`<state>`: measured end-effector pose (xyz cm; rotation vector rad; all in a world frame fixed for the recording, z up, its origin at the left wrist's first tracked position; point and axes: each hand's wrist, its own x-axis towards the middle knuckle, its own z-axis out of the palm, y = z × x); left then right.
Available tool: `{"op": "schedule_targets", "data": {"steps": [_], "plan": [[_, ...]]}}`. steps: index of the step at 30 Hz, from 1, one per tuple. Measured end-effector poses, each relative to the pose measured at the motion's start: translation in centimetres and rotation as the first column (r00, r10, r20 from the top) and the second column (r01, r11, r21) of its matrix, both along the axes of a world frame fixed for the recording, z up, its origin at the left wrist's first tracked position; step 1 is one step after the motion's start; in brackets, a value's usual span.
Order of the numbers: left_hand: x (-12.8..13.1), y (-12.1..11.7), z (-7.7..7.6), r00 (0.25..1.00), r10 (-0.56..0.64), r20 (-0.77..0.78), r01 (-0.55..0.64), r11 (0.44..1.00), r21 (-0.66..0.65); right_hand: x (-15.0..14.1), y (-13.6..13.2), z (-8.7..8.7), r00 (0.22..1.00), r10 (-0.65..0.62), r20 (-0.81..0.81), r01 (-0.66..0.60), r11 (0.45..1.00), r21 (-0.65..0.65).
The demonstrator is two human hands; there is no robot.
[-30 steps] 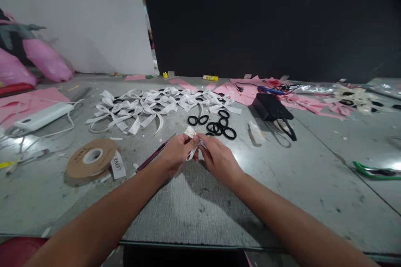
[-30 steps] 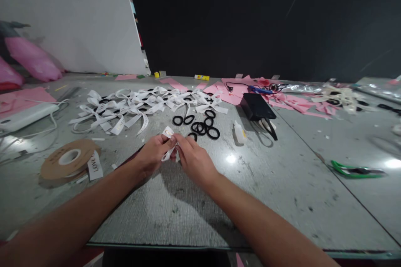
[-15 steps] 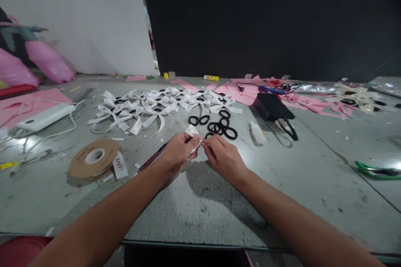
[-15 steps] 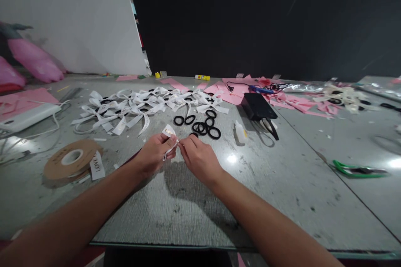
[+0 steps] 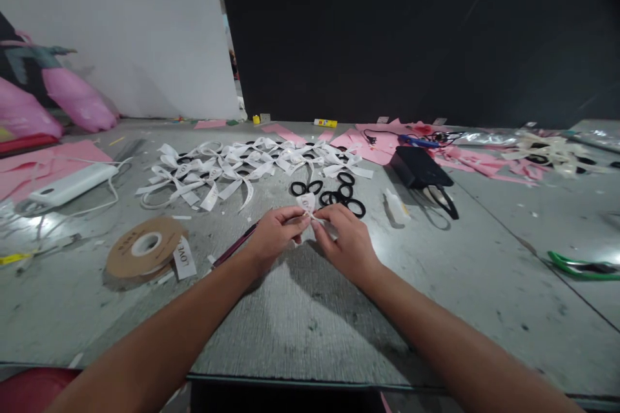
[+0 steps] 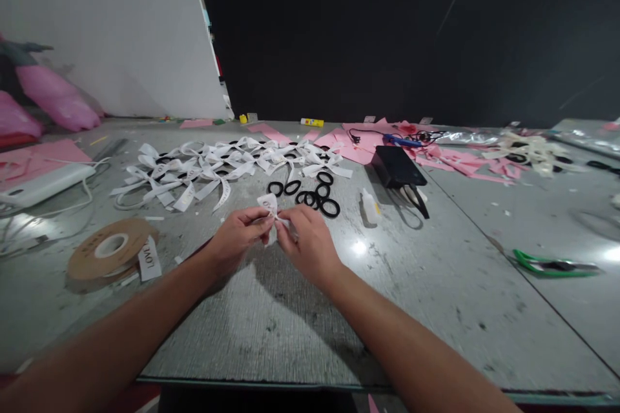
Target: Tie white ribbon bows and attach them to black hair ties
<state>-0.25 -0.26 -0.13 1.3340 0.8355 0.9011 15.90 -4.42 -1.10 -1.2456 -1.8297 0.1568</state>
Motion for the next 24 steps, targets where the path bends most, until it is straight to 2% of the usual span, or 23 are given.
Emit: {"op": "schedule_targets", "data": {"steps": [3, 6, 8, 11, 14, 17, 24], "plan": [[-0.4, 0.1, 0.6, 0.992, -0.063, -0.113, 0.071, 0.995, 0.071, 0.4, 0.0, 0.4, 0.988, -0.069, -0.140, 0.057, 0.994, -0.089], [-0.6, 0.0, 0.8, 0.984, -0.090, -0.154, 0.105, 0.990, 0.098, 0.7, 0.0, 0.8, 0.972, -0.032, -0.233, -0.017, 0.978, -0.207], [-0.5, 0.0, 0.7, 0.985, -0.049, -0.165, 0.067, 0.993, 0.101, 0.7, 0.0, 0.9, 0.952, -0.006, -0.306, -0.075, 0.965, -0.250], [-0.4, 0.1, 0.3, 0.985, 0.040, -0.166, -0.029, 0.997, 0.068, 0.6, 0.1, 0.5, 0.877, -0.062, -0.477, -0.104, 0.943, -0.315], [-0.1, 0.1, -0.2, 0.990, 0.095, -0.106, -0.095, 0.995, 0.011, 0.2, 0.3, -0.1, 0.751, -0.125, -0.649, -0.187, 0.901, -0.390], [0.4, 0.0, -0.7, 0.992, 0.128, 0.007, -0.127, 0.989, -0.070, -0.1, 0.3, -0.4, 0.636, -0.168, -0.753, -0.253, 0.876, -0.410], [1.6, -0.2, -1.6, 0.963, 0.223, 0.154, -0.207, 0.971, -0.117, -0.8, 0.2, -0.3, 0.544, -0.254, -0.800, -0.198, 0.887, -0.417]]}}
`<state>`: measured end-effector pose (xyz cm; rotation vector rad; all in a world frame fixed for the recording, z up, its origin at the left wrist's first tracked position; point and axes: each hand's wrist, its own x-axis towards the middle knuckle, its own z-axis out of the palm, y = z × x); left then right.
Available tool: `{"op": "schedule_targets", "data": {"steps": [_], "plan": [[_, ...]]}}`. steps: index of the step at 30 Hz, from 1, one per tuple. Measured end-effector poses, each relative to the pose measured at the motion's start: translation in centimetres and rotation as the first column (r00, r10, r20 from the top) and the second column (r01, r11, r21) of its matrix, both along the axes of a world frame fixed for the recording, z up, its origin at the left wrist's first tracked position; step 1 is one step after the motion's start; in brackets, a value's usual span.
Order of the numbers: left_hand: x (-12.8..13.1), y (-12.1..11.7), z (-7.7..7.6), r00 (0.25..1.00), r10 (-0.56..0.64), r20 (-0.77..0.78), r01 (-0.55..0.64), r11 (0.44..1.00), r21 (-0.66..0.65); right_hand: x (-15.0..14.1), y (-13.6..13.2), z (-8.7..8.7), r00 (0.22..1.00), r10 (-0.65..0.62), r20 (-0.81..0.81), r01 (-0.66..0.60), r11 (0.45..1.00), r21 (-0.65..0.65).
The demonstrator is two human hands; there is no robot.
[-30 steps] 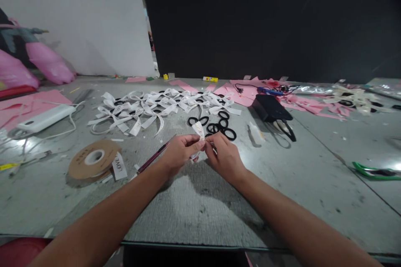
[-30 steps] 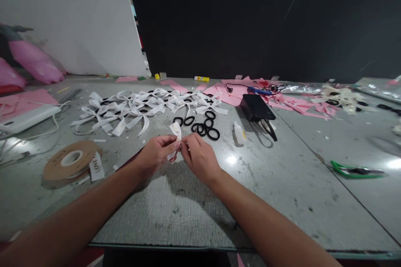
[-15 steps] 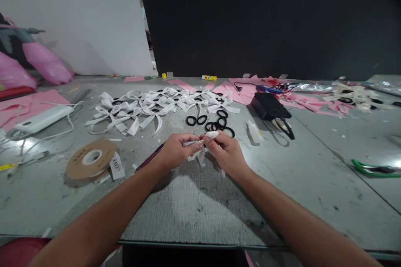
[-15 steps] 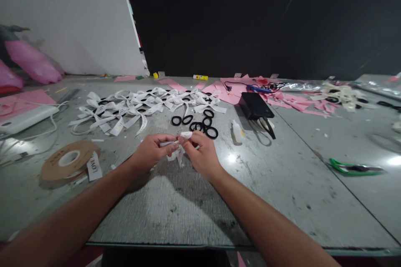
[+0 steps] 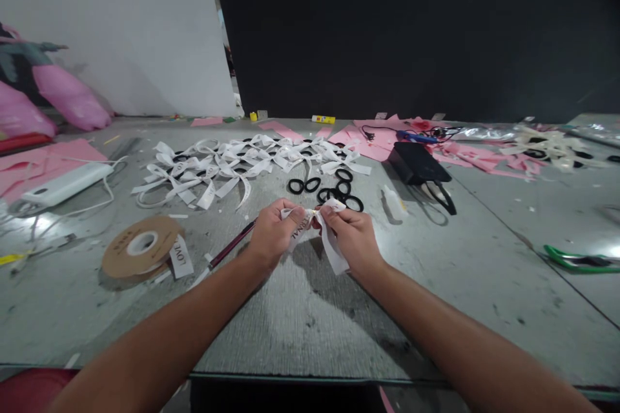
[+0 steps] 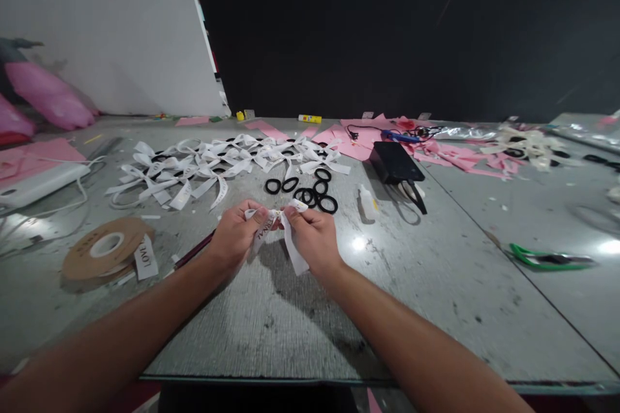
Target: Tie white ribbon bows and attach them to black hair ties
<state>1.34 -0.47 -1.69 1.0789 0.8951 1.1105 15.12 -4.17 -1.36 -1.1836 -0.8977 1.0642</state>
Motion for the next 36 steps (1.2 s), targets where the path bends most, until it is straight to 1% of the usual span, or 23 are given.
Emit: {"op": "schedule_targets", "data": {"steps": [4, 7, 9, 10, 12, 14, 16, 18, 20, 22, 23, 25, 28, 29, 31, 34, 36], "plan": [[0.3, 0.0, 0.4, 0.998, 0.060, 0.006, -0.060, 0.998, 0.002, 0.1, 0.3, -0.3, 0.998, -0.005, -0.060, 0.005, 1.000, -0.015], [0.0, 0.1, 0.5, 0.992, 0.090, -0.084, -0.085, 0.994, 0.064, 0.2, 0.4, -0.2, 0.995, 0.019, -0.096, -0.025, 0.998, -0.061], [-0.2, 0.1, 0.5, 0.986, 0.108, -0.128, -0.097, 0.991, 0.087, 0.1, 0.5, -0.1, 0.988, 0.069, -0.136, -0.082, 0.993, -0.089], [-0.2, 0.1, 0.5, 0.987, 0.109, -0.123, -0.099, 0.992, 0.080, 0.0, 0.5, -0.1, 0.983, 0.105, -0.152, -0.119, 0.989, -0.090], [-0.2, 0.1, 0.4, 0.993, 0.098, -0.065, -0.095, 0.994, 0.044, -0.2, 0.4, -0.2, 0.971, 0.186, -0.150, -0.199, 0.977, -0.073], [-0.1, -0.1, 0.4, 0.997, 0.077, -0.008, -0.077, 0.997, 0.001, -0.4, 0.4, -0.5, 0.965, 0.246, -0.093, -0.251, 0.967, -0.045], [0.0, -0.2, 0.5, 0.998, 0.049, 0.031, -0.047, 0.997, -0.058, -0.4, 0.3, -0.9, 0.960, 0.278, -0.018, -0.279, 0.960, -0.035], [0.0, -0.3, 0.6, 0.998, 0.015, 0.065, -0.008, 0.993, -0.114, -0.3, 0.2, -1.1, 0.955, 0.294, 0.035, -0.292, 0.955, -0.054], [-0.1, -0.3, 0.8, 0.996, -0.009, 0.090, 0.020, 0.991, -0.129, -0.2, 0.1, -1.1, 0.952, 0.305, 0.034, -0.302, 0.951, -0.070], [-0.4, -0.2, 0.9, 0.996, -0.046, 0.072, 0.052, 0.995, -0.088, -0.2, 0.0, -0.9, 0.949, 0.314, 0.007, -0.313, 0.948, -0.054], [-0.6, -0.2, 1.0, 0.997, -0.072, 0.035, 0.073, 0.996, -0.054, -0.3, 0.0, -0.7, 0.945, 0.326, 0.007, -0.325, 0.945, -0.040], [-0.9, -0.1, 1.2, 0.991, -0.112, -0.080, 0.114, 0.993, 0.030, -0.3, -0.1, -0.4, 0.938, 0.345, 0.024, -0.345, 0.938, -0.023], [-1.2, -0.1, 1.2, 0.960, -0.122, -0.251, 0.165, 0.974, 0.157, -0.2, -0.1, -0.2, 0.928, 0.369, 0.044, -0.366, 0.929, -0.057], [-1.3, -0.1, 1.2, 0.948, -0.125, -0.292, 0.187, 0.963, 0.193, -0.1, -0.1, -0.2, 0.927, 0.368, 0.077, -0.363, 0.929, -0.068], [-1.3, 0.0, 1.0, 0.928, -0.131, -0.350, 0.225, 0.944, 0.241, 0.1, -0.1, -0.2, 0.905, 0.357, 0.229, -0.353, 0.934, -0.062], [-1.3, 0.3, 0.8, 0.917, -0.116, -0.383, 0.224, 0.942, 0.250, 0.4, -0.3, 0.0, 0.808, 0.329, 0.489, -0.358, 0.933, -0.038], [-1.4, 0.5, 0.8, 0.908, -0.097, -0.407, 0.217, 0.941, 0.260, 0.6, -0.5, 0.4, 0.748, 0.328, 0.578, -0.361, 0.931, -0.060]]}}
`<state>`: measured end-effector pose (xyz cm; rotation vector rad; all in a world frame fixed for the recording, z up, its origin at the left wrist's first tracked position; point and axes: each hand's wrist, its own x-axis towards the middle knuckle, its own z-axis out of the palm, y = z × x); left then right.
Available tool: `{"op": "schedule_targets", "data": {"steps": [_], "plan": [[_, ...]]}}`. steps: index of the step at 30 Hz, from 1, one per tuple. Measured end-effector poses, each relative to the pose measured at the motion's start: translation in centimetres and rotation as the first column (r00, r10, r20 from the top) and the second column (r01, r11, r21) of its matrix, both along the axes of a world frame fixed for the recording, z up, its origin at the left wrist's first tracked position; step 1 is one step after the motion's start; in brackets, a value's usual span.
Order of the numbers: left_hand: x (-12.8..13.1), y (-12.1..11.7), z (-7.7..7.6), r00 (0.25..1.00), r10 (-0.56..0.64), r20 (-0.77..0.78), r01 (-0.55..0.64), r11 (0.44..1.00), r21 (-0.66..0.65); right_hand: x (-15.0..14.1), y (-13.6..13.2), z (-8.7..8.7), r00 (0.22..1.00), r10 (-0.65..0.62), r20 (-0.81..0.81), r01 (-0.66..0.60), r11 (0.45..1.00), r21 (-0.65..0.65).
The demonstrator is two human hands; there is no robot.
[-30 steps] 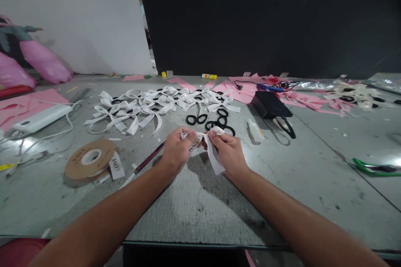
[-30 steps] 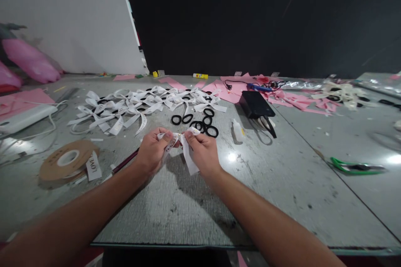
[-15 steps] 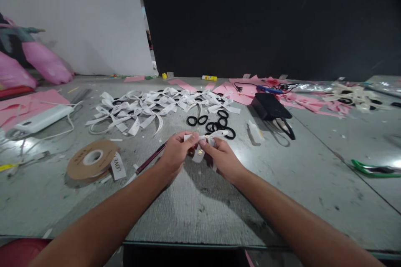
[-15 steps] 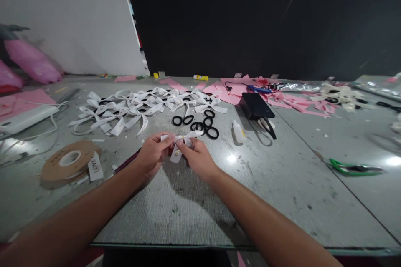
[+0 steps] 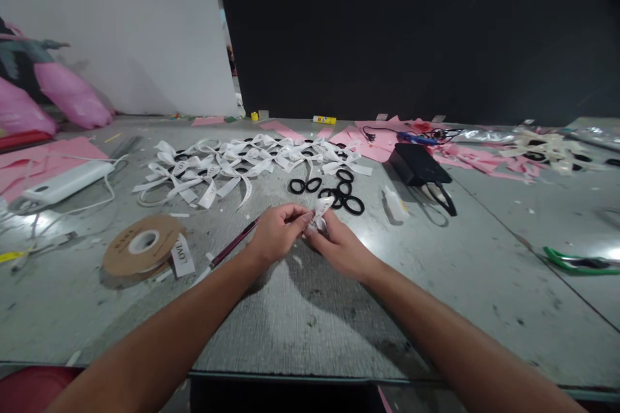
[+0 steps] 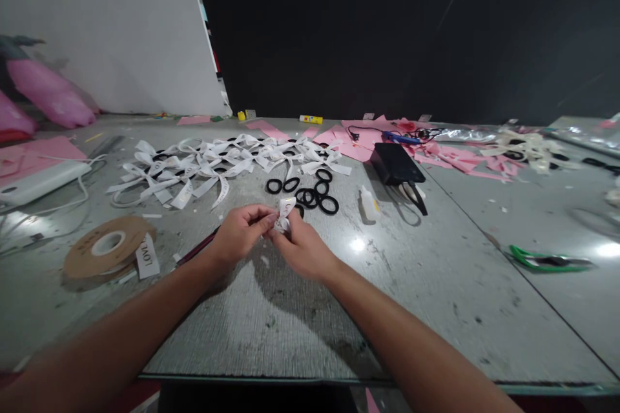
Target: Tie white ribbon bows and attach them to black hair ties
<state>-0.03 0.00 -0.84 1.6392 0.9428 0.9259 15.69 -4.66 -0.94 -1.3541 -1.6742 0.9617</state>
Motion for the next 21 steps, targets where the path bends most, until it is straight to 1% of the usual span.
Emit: {"op": "schedule_targets", "data": {"steps": [2, 5, 7, 9, 11, 13, 15, 21], "plan": [[-0.15, 0.09, 0.08, 1.000, 0.002, -0.022, -0.002, 1.000, 0.025, 0.10, -0.15, 0.37, 0.999, 0.029, 0.030, -0.030, 0.999, 0.028], [-0.33, 0.04, 0.25, 0.999, -0.028, -0.024, 0.028, 1.000, -0.003, 0.30, -0.16, 0.65, 0.993, 0.101, -0.065, -0.096, 0.992, 0.076], [-0.38, -0.02, 0.31, 0.997, -0.074, 0.011, 0.074, 0.997, -0.026, 0.49, -0.05, 0.60, 0.985, 0.091, -0.147, -0.087, 0.996, 0.033], [-0.41, 0.00, 0.31, 0.994, -0.103, 0.026, 0.103, 0.995, -0.011, 0.65, 0.05, 0.44, 0.978, 0.056, -0.200, -0.066, 0.997, -0.041], [-0.44, 0.07, 0.28, 0.994, -0.114, -0.003, 0.114, 0.994, -0.001, 0.73, 0.08, 0.31, 0.975, 0.045, -0.216, -0.066, 0.994, -0.088], [-0.47, 0.13, 0.28, 0.990, -0.134, -0.041, 0.134, 0.991, -0.017, 0.72, 0.03, 0.27, 0.976, 0.038, -0.214, -0.061, 0.993, -0.104], [-0.44, 0.10, 0.34, 0.988, -0.145, -0.046, 0.144, 0.989, -0.019, 0.65, -0.04, 0.33, 0.974, 0.009, -0.227, -0.038, 0.992, -0.124], [0.09, -0.37, 0.21, 1.000, -0.013, -0.026, 0.014, 0.997, 0.072, 0.42, 0.04, 0.86, 0.922, -0.117, -0.370, 0.033, 0.974, -0.226]]}}
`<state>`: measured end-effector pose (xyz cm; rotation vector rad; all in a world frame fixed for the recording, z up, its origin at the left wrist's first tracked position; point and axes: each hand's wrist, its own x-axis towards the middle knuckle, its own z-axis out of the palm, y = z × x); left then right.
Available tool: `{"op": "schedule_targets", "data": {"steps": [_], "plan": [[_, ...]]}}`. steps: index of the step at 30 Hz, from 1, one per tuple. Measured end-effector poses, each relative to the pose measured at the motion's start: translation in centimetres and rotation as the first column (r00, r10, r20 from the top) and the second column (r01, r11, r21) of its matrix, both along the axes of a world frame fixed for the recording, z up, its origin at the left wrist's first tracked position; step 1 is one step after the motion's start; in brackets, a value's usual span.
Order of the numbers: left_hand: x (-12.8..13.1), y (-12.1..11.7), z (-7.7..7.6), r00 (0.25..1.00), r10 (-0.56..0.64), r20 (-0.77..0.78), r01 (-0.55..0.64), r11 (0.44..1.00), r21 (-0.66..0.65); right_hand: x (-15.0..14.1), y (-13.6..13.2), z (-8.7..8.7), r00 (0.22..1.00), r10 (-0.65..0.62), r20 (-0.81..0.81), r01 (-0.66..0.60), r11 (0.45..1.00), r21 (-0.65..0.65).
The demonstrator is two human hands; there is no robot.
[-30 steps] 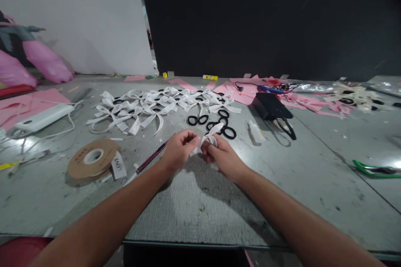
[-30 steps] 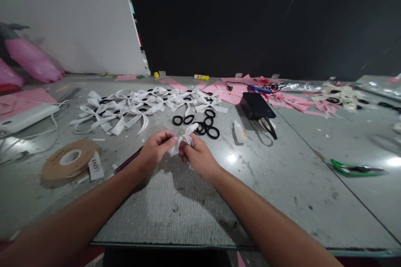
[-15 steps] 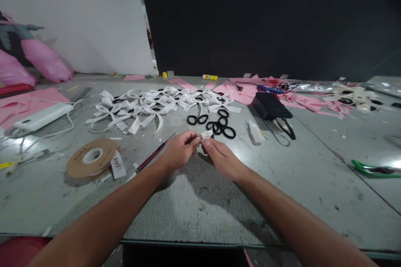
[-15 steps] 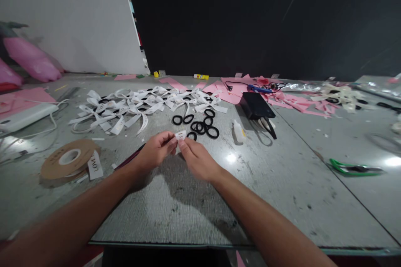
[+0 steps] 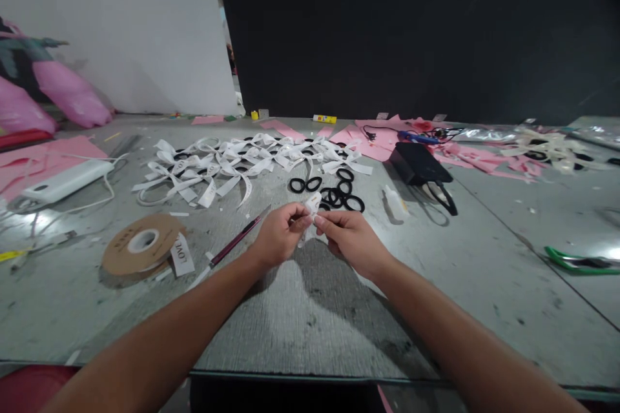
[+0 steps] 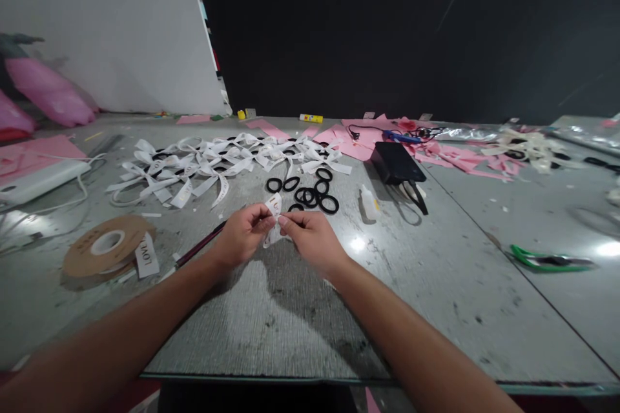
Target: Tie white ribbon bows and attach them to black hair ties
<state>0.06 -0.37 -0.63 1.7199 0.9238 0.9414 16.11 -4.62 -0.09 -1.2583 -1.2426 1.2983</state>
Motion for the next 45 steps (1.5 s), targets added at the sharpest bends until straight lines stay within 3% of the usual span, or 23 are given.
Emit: {"op": "schedule_targets", "data": {"steps": [4, 10, 17, 21, 24, 31, 36, 42, 45], "plan": [[0.2, -0.1, -0.3, 0.998, 0.061, 0.035, -0.061, 0.998, 0.005, -0.4, 0.0, 0.5, 0.988, -0.011, -0.157, -0.007, 0.993, -0.114], [0.2, -0.2, 0.1, 0.994, -0.026, 0.101, 0.031, 0.998, -0.048, -0.6, -0.3, 0.8, 0.965, 0.027, -0.261, -0.078, 0.979, -0.188], [0.2, -0.5, 0.4, 0.993, -0.010, 0.120, 0.023, 0.994, -0.103, -0.1, 0.0, 0.6, 0.915, -0.003, -0.404, -0.129, 0.946, -0.298], [0.0, -0.6, 0.5, 0.990, -0.069, 0.126, 0.085, 0.989, -0.119, -0.3, 0.0, 0.2, 0.913, 0.007, -0.407, -0.129, 0.953, -0.273], [-0.2, -0.4, 0.3, 0.992, -0.103, 0.069, 0.107, 0.992, -0.060, -0.5, 0.0, 0.2, 0.910, 0.020, -0.415, -0.138, 0.957, -0.255], [0.0, -0.2, -0.3, 0.994, -0.041, 0.097, 0.048, 0.997, -0.066, -0.1, 0.1, 0.7, 0.861, -0.058, -0.505, -0.116, 0.945, -0.305], [0.1, -0.3, -0.2, 0.991, 0.027, 0.129, -0.014, 0.994, -0.106, 0.3, 0.2, 0.6, 0.805, -0.064, -0.590, -0.155, 0.937, -0.312], [-0.2, -0.2, 0.2, 0.949, 0.038, 0.313, 0.033, 0.975, -0.219, 0.7, 0.6, 0.1, 0.703, -0.056, -0.709, -0.217, 0.932, -0.289], [-0.2, -0.2, 0.3, 0.969, 0.007, 0.248, 0.040, 0.982, -0.184, 0.4, 0.5, -0.3, 0.671, -0.017, -0.741, -0.267, 0.927, -0.263]]}}
